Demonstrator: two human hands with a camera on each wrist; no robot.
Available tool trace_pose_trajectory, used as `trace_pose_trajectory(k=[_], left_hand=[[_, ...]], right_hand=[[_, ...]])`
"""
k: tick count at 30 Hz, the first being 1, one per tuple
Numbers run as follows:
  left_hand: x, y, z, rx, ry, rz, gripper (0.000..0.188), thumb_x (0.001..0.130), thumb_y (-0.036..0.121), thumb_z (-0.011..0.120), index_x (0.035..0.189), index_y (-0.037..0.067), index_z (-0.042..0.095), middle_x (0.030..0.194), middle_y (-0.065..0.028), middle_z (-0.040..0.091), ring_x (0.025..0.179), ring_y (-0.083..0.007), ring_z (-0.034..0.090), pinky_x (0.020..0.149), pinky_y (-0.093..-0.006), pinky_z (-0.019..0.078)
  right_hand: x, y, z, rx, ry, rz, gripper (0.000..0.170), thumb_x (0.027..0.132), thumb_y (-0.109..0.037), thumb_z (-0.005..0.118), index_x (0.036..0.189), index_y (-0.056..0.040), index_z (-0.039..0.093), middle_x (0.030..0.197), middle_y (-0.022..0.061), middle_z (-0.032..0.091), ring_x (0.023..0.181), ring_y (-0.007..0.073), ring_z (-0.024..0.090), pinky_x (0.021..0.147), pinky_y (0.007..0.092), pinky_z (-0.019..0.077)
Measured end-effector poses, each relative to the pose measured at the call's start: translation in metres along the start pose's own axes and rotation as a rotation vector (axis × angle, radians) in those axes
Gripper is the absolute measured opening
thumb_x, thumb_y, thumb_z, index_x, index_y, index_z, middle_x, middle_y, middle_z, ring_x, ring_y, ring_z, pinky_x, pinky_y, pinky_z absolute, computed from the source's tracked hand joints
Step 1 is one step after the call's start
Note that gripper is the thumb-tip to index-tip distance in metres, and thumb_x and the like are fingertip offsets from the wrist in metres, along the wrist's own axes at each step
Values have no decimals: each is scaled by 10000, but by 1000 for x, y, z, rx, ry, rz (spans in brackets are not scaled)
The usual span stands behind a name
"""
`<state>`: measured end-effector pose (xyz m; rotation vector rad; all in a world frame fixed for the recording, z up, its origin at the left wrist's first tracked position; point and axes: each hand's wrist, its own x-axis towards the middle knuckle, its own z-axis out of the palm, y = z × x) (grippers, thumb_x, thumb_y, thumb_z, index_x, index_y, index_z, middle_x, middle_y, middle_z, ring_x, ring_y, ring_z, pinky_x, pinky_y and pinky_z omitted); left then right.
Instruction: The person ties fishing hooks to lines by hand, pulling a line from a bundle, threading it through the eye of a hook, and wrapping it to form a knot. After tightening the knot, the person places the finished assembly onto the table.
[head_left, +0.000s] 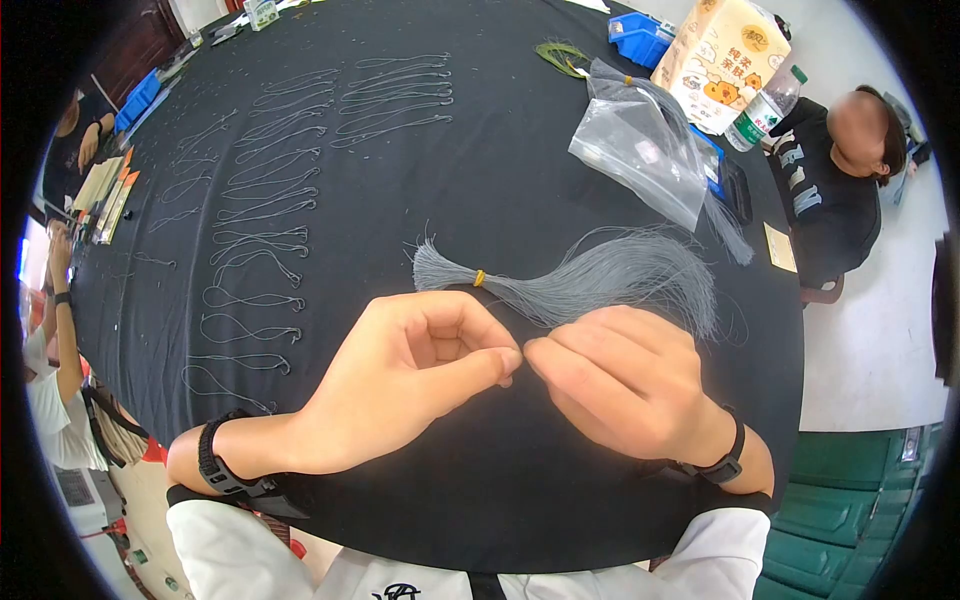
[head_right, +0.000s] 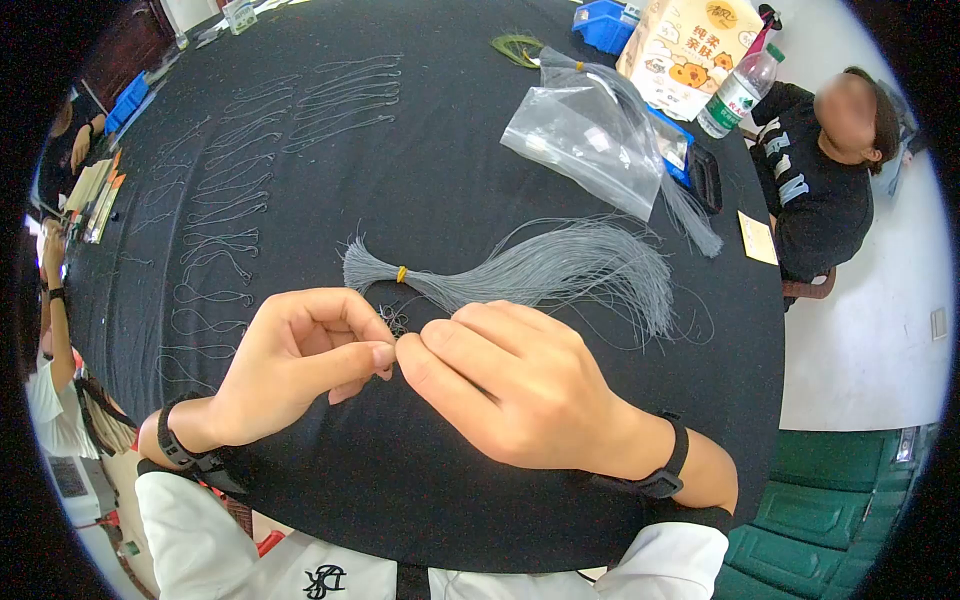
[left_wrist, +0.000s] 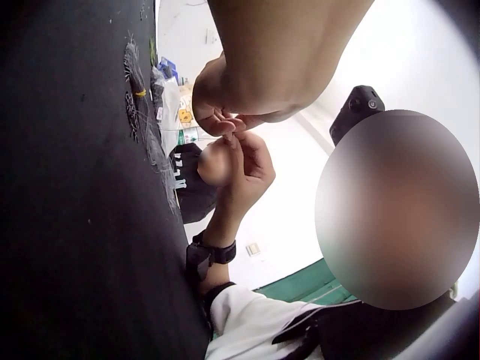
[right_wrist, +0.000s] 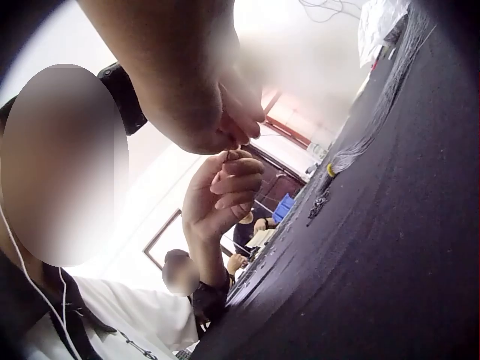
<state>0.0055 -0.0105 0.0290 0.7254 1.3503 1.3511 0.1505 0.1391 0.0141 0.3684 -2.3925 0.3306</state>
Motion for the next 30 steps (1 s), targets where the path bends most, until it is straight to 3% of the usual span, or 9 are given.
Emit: trace_pose_trajectory(k=[11, 14, 17, 20, 26, 30], left_hand=[[-1, 1, -2, 75, -29, 83, 85, 845, -9, 654, 927, -26, 643, 837, -42, 655, 669, -35, 570, 518, -169, 404], [-2, 3, -1, 70, -28, 72, 84, 847, -11, 650, 928, -32, 639, 843, -43, 653, 711, -42, 586, 557, -168, 430], [-2, -1, 1, 97, -15, 112, 82, 851, -16, 643, 929, -40, 635, 839, -45, 651, 734, -50, 592, 598, -172, 452], [-3, 0, 0, 103, 0, 113, 77, 855, -21, 635, 928, -45, 631, 835, -47, 647, 753, -56, 595, 632, -177, 464], [0, 4, -3, 101, 35, 74, 71, 859, -5, 636, 921, -40, 631, 812, -34, 637, 731, -46, 583, 595, -164, 436], [-1, 6, -3, 85, 27, 61, 71, 859, 5, 641, 917, -36, 632, 805, -28, 636, 710, -35, 573, 564, -153, 413]], right_hand=[[2, 0, -3, 24, 18, -13, 212, 644, -52, 692, 838, 16, 639, 792, 73, 593, 659, 184, 594, 557, 284, 499], [3, 0, 1, 39, 83, -19, 252, 533, 51, 697, 777, 16, 644, 708, 85, 601, 575, 208, 588, 503, 281, 486], [2, -1, 4, 59, 113, -2, 255, 547, 55, 705, 792, 13, 644, 709, 87, 601, 568, 213, 587, 497, 284, 479], [0, 2, -1, 62, 23, 28, 239, 656, -30, 701, 878, 19, 627, 797, 88, 606, 661, 211, 617, 571, 309, 512], [3, 3, -3, 266, -32, 259, 230, 722, 6, 707, 937, 0, 624, 789, 100, 621, 666, 238, 632, 589, 308, 514], [2, 9, -4, 618, -127, 535, 193, 785, -20, 687, 972, -22, 639, 793, 85, 623, 681, 172, 633, 584, 271, 500]])
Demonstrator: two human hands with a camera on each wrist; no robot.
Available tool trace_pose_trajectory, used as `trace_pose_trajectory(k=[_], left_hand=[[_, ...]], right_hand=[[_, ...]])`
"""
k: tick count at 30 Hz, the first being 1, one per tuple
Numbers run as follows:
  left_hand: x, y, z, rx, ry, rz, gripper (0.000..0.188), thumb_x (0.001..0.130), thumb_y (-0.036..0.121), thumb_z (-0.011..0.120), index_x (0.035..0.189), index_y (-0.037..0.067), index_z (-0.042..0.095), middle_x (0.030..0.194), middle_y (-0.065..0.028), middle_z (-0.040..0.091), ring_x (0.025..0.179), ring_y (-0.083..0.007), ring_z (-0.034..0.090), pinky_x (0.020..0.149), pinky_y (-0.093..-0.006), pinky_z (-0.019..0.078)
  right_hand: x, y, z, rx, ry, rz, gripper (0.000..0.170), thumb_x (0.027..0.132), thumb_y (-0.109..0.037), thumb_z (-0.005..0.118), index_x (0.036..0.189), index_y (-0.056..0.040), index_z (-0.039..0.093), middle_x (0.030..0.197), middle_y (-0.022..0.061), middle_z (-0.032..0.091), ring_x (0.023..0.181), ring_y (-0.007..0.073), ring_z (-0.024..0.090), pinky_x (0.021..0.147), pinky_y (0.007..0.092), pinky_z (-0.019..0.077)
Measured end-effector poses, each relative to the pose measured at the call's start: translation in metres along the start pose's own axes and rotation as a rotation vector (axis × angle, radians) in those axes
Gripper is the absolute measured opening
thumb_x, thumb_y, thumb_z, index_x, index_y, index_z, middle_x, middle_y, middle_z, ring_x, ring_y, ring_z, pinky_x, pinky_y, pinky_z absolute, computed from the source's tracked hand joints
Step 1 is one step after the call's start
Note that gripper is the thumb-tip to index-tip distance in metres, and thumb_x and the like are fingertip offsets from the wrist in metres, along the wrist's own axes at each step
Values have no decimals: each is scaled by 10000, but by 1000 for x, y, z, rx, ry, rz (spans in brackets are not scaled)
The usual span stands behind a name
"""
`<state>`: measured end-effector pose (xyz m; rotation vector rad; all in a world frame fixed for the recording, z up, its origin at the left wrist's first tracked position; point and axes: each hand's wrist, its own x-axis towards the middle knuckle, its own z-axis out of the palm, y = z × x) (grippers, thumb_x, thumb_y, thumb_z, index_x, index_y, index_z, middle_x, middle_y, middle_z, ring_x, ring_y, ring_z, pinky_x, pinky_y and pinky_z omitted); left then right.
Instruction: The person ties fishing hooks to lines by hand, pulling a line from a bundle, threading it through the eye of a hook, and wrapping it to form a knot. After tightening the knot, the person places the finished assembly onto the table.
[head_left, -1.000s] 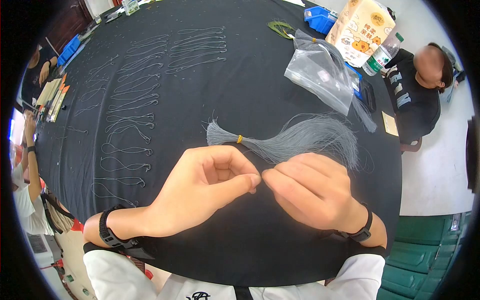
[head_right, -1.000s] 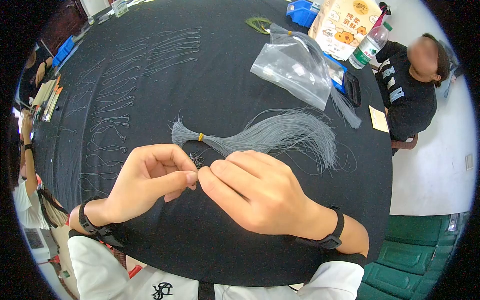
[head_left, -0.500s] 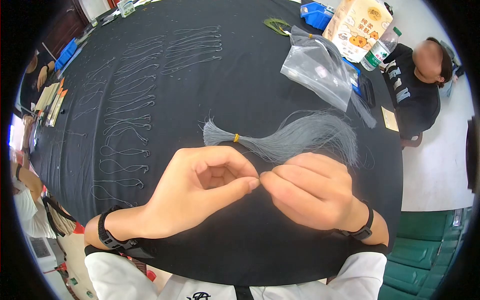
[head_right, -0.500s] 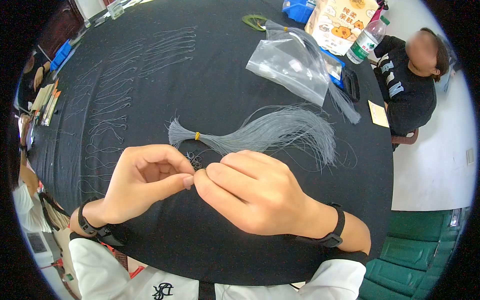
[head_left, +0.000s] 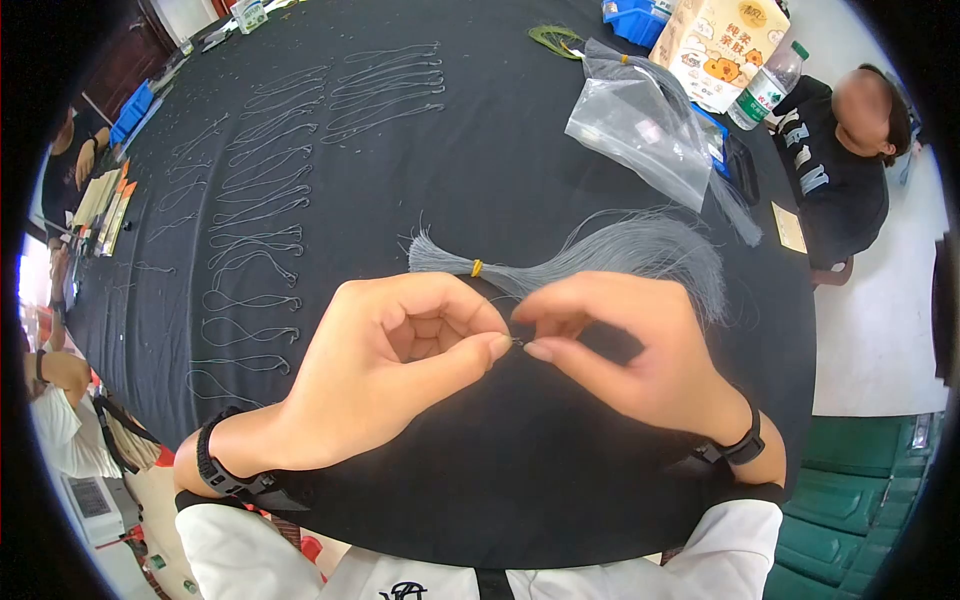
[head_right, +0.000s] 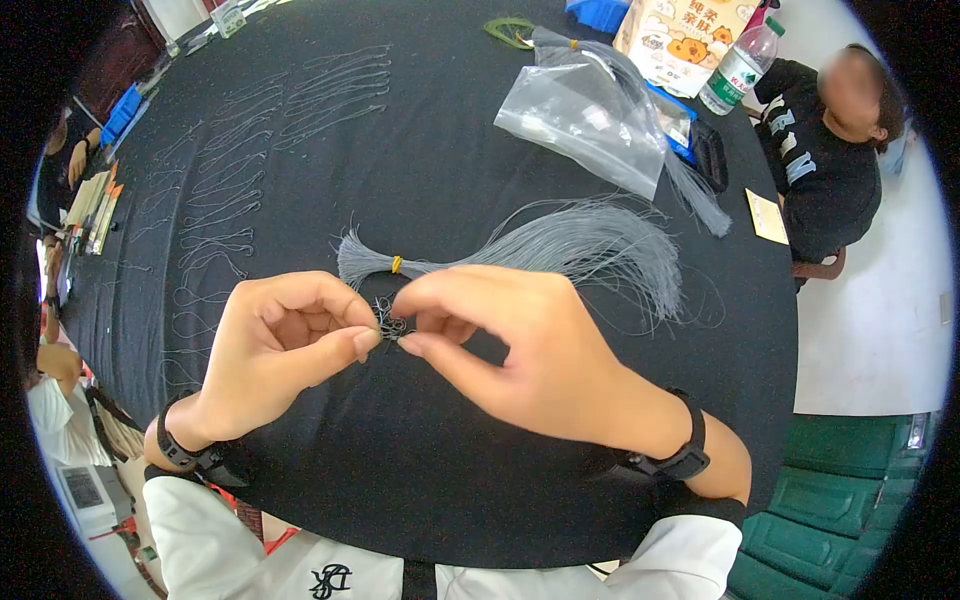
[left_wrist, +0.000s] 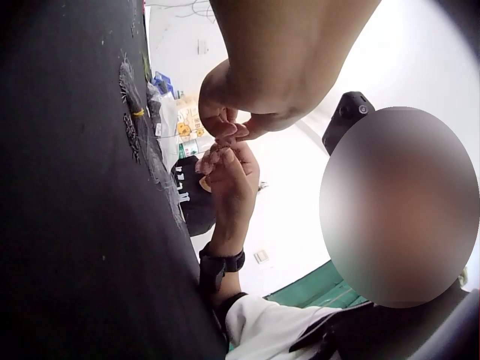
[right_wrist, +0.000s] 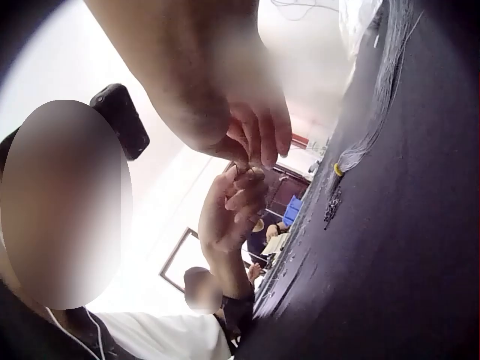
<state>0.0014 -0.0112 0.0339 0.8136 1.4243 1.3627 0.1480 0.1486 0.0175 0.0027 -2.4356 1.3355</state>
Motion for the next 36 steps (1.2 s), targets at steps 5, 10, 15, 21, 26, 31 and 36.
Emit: trace_pose_trajectory(k=[5, 10, 15, 21, 26, 31, 36], left_hand=[[0, -2, 2, 17, 15, 12, 65, 858, 5, 642, 908, -35, 633, 794, -31, 634, 668, -30, 561, 530, -154, 399], [0, 3, 1, -45, -29, -31, 75, 851, 11, 649, 897, -44, 630, 762, -41, 628, 582, -28, 518, 482, -170, 366], [1, 1, 4, -125, -6, 46, 70, 851, 4, 639, 893, -50, 626, 740, -43, 614, 570, -36, 506, 475, -177, 354], [1, -5, 2, 97, 67, 229, 62, 836, -34, 636, 892, -55, 621, 854, -69, 610, 699, -63, 564, 559, -188, 431], [2, -7, -6, 517, 79, 409, 71, 813, -58, 638, 881, -44, 629, 884, -84, 609, 725, -76, 578, 596, -194, 458], [2, -5, -6, 654, 100, 505, 116, 767, -86, 653, 866, -33, 629, 856, -84, 613, 709, -82, 582, 579, -199, 450], [4, -7, -5, 760, 135, 622, 157, 730, -103, 671, 855, -19, 626, 825, -85, 617, 643, -82, 564, 523, -202, 430]], right_hand=[[1, 18, 1, 292, -37, 143, 109, 839, -59, 666, 937, -11, 675, 886, 56, 614, 752, 90, 595, 591, 221, 474], [0, 26, 6, 600, -80, 293, 109, 866, -79, 651, 941, -6, 685, 892, 53, 631, 750, 76, 589, 612, 199, 479], [-5, 22, 13, 912, -199, 456, 152, 907, -108, 617, 988, 14, 661, 817, 59, 669, 697, 80, 613, 591, 198, 488], [-9, 7, 15, 945, -219, 572, 161, 920, -134, 605, 963, 10, 661, 763, 46, 647, 642, 69, 590, 562, 192, 468], [-11, -8, 13, 701, -103, 520, 132, 912, -111, 602, 921, 6, 665, 729, 17, 620, 627, 50, 559, 536, 190, 434], [-14, -12, 20, 443, 67, 359, 87, 877, -72, 627, 913, -1, 663, 700, 7, 618, 588, 29, 528, 515, 192, 405], [-16, -8, 23, 312, 118, 258, 71, 860, -55, 639, 904, -5, 664, 650, 18, 607, 525, 20, 493, 475, 201, 382]])
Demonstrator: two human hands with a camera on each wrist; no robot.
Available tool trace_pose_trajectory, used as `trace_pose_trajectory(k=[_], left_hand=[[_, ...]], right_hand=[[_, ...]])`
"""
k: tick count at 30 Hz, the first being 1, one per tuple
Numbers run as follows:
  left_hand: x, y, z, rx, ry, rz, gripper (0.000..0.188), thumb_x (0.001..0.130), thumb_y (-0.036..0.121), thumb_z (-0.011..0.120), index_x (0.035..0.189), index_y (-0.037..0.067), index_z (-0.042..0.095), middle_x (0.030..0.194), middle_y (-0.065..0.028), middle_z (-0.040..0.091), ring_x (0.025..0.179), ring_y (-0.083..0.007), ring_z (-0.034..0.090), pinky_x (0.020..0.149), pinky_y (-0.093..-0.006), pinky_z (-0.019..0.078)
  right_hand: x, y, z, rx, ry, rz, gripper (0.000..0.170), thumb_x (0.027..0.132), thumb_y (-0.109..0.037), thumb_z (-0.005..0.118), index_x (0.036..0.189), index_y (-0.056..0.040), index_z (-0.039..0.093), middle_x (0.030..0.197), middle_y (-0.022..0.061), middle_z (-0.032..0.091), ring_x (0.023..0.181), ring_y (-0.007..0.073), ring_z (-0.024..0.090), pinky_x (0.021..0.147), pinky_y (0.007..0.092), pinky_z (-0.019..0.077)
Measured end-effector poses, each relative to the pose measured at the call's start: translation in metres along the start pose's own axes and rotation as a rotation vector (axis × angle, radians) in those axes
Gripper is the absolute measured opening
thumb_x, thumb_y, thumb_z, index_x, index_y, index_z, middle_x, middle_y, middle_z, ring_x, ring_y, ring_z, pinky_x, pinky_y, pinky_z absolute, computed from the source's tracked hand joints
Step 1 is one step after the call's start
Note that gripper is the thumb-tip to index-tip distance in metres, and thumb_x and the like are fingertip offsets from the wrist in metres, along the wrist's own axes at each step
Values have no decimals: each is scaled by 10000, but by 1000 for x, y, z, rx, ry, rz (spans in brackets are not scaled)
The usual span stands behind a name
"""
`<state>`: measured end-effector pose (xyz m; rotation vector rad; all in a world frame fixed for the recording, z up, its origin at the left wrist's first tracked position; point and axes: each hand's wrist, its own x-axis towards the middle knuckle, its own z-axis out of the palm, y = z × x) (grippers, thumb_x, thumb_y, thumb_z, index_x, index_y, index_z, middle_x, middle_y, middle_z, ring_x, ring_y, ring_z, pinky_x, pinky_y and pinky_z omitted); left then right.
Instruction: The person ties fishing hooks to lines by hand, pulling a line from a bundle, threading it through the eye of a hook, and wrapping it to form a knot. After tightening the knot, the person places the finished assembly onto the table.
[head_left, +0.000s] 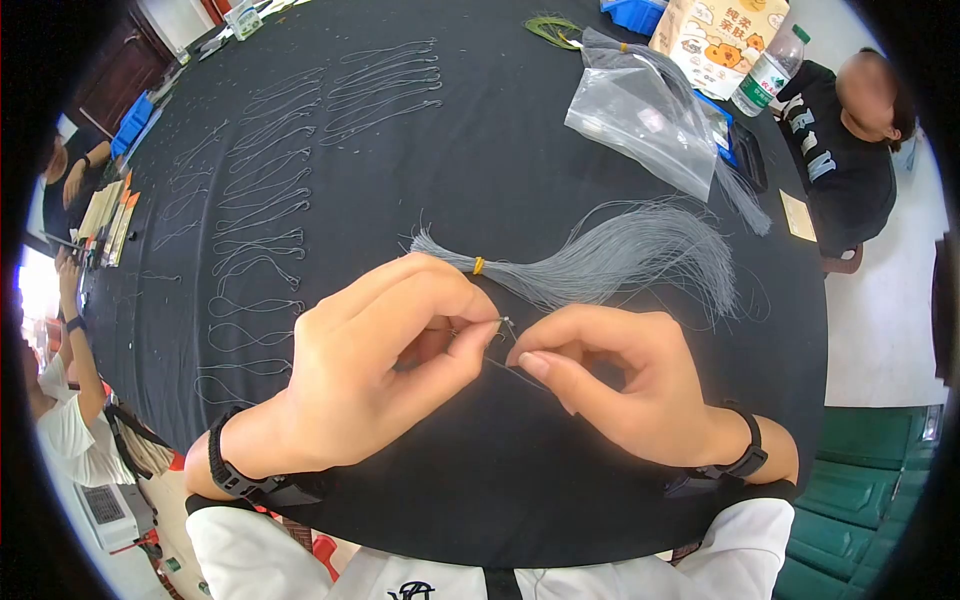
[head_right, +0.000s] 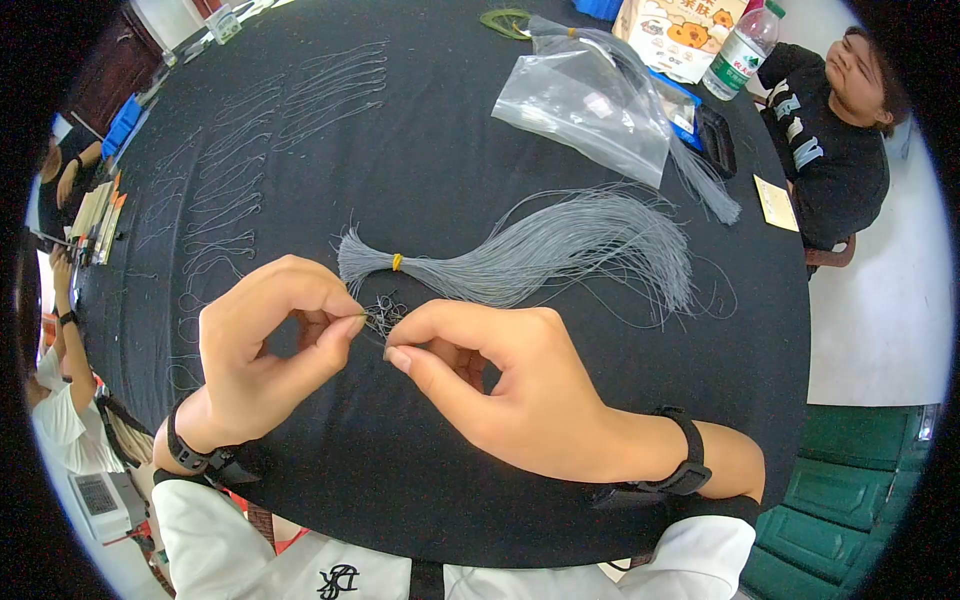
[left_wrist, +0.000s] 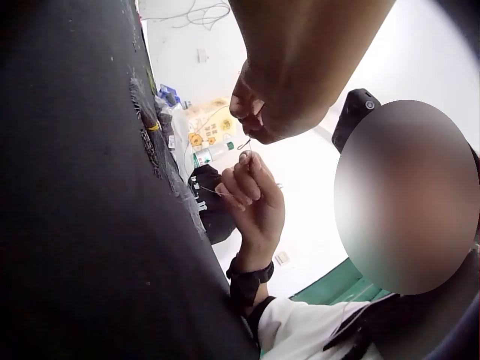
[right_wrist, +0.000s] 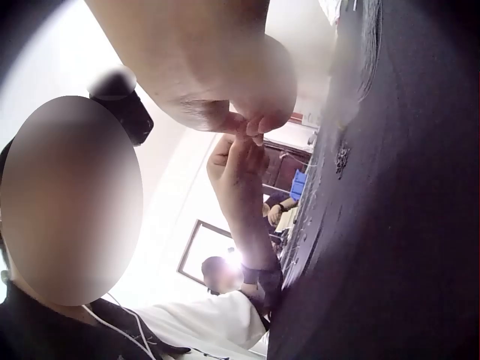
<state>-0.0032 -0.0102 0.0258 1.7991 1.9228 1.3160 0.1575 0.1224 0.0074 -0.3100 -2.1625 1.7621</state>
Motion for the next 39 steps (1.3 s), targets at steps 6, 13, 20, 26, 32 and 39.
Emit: trace_pose_trajectory(k=[6, 13, 20, 26, 32, 39], left_hand=[[1, -1, 3, 110, 53, 155, 182, 707, -106, 689, 846, -9, 625, 813, -82, 618, 591, -75, 533, 487, -205, 417], [0, -1, 5, 186, 70, 248, 194, 689, -102, 707, 840, -7, 630, 815, -81, 625, 585, -82, 543, 492, -210, 438], [2, -6, 8, 192, 65, 383, 233, 631, -109, 714, 827, -14, 633, 802, -102, 628, 630, -152, 607, 502, -230, 474], [4, -5, 6, 141, 24, 395, 272, 594, -98, 700, 840, -51, 595, 781, -126, 590, 634, -259, 606, 498, -312, 505], [1, -1, 5, 118, 44, 276, 209, 653, -109, 690, 838, -23, 640, 820, -105, 633, 683, -154, 614, 455, -215, 462], [0, -3, 8, 80, 48, 329, 222, 628, -112, 696, 822, -26, 633, 795, -110, 617, 665, -166, 605, 440, -223, 452]], right_hand=[[0, -7, -2, -67, -12, 8, 84, 865, -23, 626, 922, 29, 657, 719, 39, 628, 566, 31, 508, 545, 201, 395], [1, -4, 4, -178, 59, -165, 52, 837, -57, 659, 867, -15, 652, 590, 51, 565, 468, 82, 483, 455, 241, 374], [7, -11, -5, -567, 92, -519, 121, 716, -11, 703, 816, -42, 641, 615, 40, 559, 516, 186, 484, 462, 301, 388], [8, -12, -8, -609, 119, -591, 159, 674, -18, 725, 802, -55, 638, 633, 27, 566, 541, 182, 472, 462, 287, 391], [5, -14, -6, -542, 64, -520, 167, 679, -7, 724, 821, -41, 643, 631, 45, 568, 559, 190, 523, 462, 301, 407], [6, -16, -11, -591, 40, -563, 213, 689, 1, 728, 881, -13, 634, 629, 69, 571, 521, 217, 539, 465, 314, 421]])
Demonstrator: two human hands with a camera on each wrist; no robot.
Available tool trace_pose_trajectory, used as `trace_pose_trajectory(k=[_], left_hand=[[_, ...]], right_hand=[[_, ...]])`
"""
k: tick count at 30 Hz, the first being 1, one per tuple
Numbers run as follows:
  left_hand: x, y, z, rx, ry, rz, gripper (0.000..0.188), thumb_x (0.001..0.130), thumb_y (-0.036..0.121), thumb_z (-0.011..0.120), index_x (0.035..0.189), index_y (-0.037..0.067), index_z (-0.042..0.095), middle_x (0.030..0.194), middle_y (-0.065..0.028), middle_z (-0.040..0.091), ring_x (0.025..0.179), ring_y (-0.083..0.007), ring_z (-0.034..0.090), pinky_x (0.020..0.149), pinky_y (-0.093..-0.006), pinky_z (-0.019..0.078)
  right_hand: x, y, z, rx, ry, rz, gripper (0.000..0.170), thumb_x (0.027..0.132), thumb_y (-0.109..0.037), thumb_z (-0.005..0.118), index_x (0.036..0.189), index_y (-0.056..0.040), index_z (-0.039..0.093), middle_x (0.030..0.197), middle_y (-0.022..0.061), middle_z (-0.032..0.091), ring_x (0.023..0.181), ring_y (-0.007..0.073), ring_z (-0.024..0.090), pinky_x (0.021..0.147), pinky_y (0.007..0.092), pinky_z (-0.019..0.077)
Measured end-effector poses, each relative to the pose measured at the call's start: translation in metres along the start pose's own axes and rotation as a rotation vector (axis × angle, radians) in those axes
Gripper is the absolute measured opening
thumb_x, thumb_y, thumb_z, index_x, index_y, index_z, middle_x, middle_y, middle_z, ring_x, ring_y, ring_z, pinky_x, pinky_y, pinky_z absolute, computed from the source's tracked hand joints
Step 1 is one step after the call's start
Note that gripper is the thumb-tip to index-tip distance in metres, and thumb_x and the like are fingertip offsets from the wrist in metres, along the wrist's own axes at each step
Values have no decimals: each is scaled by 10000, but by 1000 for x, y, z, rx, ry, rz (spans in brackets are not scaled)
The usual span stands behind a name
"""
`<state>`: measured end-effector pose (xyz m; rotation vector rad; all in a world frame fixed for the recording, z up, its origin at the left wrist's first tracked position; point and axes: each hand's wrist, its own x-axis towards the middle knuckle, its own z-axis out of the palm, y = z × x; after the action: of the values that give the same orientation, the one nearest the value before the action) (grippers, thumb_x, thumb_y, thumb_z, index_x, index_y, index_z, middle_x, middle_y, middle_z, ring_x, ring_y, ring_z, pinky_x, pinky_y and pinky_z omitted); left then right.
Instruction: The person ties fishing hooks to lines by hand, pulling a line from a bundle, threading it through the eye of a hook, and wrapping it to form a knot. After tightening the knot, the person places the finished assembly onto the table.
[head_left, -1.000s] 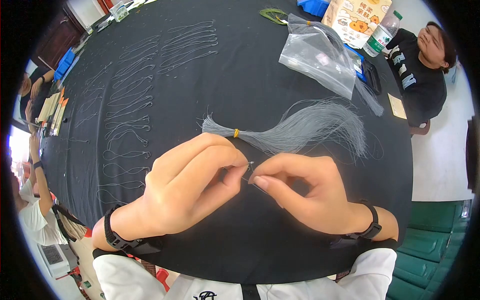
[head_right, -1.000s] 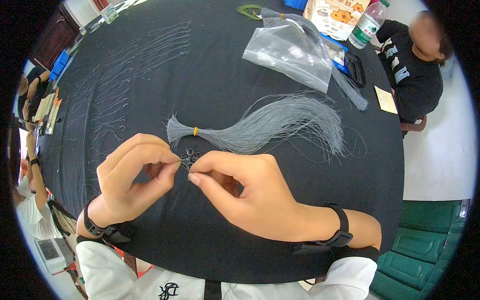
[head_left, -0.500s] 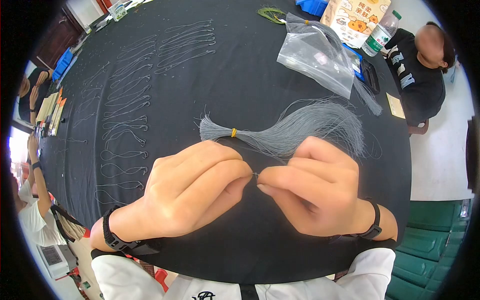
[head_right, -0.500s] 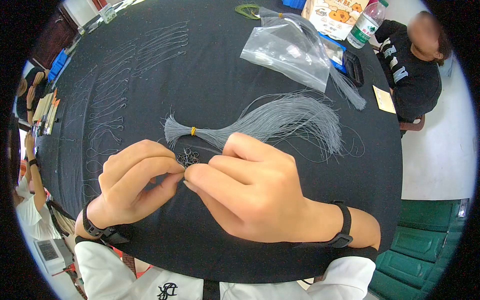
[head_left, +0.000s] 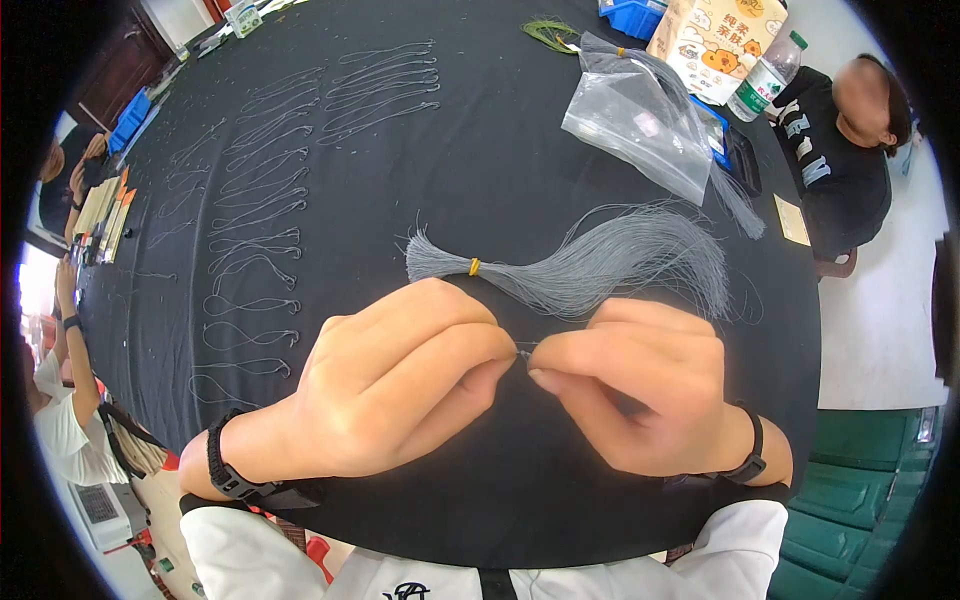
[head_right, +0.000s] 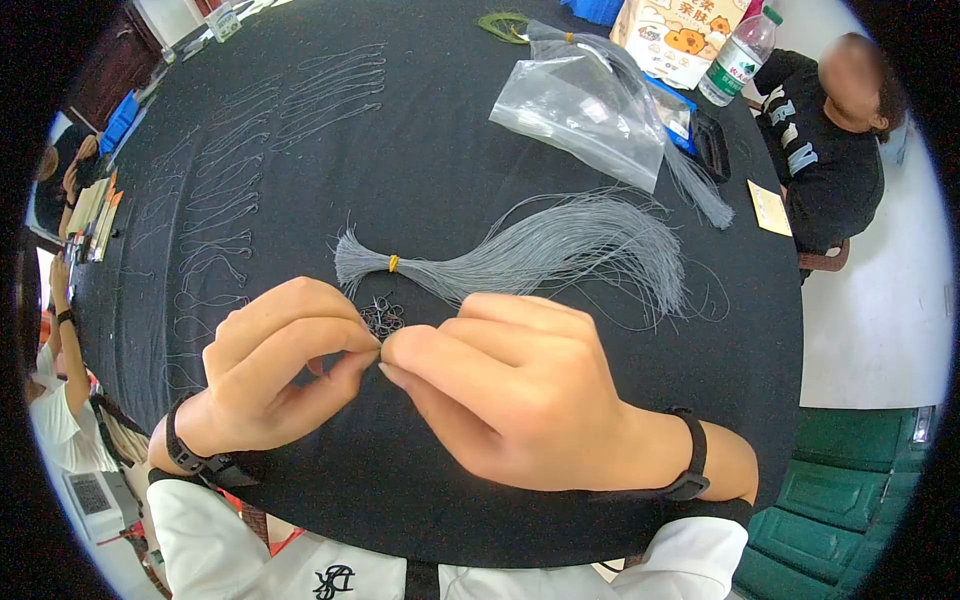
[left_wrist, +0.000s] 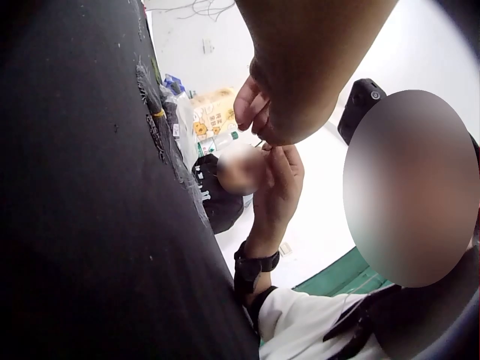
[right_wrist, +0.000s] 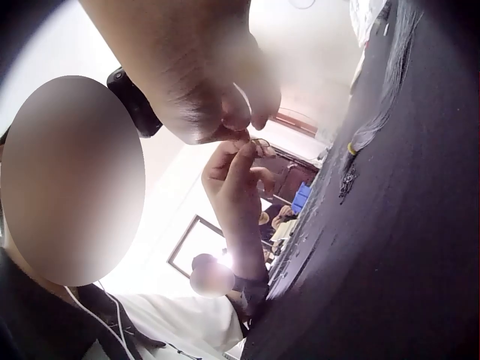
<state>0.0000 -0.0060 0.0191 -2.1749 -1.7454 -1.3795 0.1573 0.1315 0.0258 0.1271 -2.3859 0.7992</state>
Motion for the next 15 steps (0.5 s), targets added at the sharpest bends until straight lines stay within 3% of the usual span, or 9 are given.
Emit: trace_pose_trajectory(k=[11, 15], left_hand=[[1, 2, -1, -59, -25, -14, 214, 637, -107, 695, 824, -21, 636, 784, -105, 613, 628, -147, 592, 427, -215, 446], [0, 2, -3, -74, -24, -103, 192, 686, -92, 681, 854, -8, 641, 811, -96, 624, 647, -128, 597, 431, -207, 452]], right_hand=[[1, 10, 0, 26, 10, 35, 170, 707, 2, 726, 852, -22, 641, 636, 69, 568, 535, 210, 567, 465, 295, 423], [4, 3, -1, 114, 21, 86, 154, 698, 30, 703, 831, -28, 649, 657, 65, 563, 536, 176, 555, 467, 271, 412]])
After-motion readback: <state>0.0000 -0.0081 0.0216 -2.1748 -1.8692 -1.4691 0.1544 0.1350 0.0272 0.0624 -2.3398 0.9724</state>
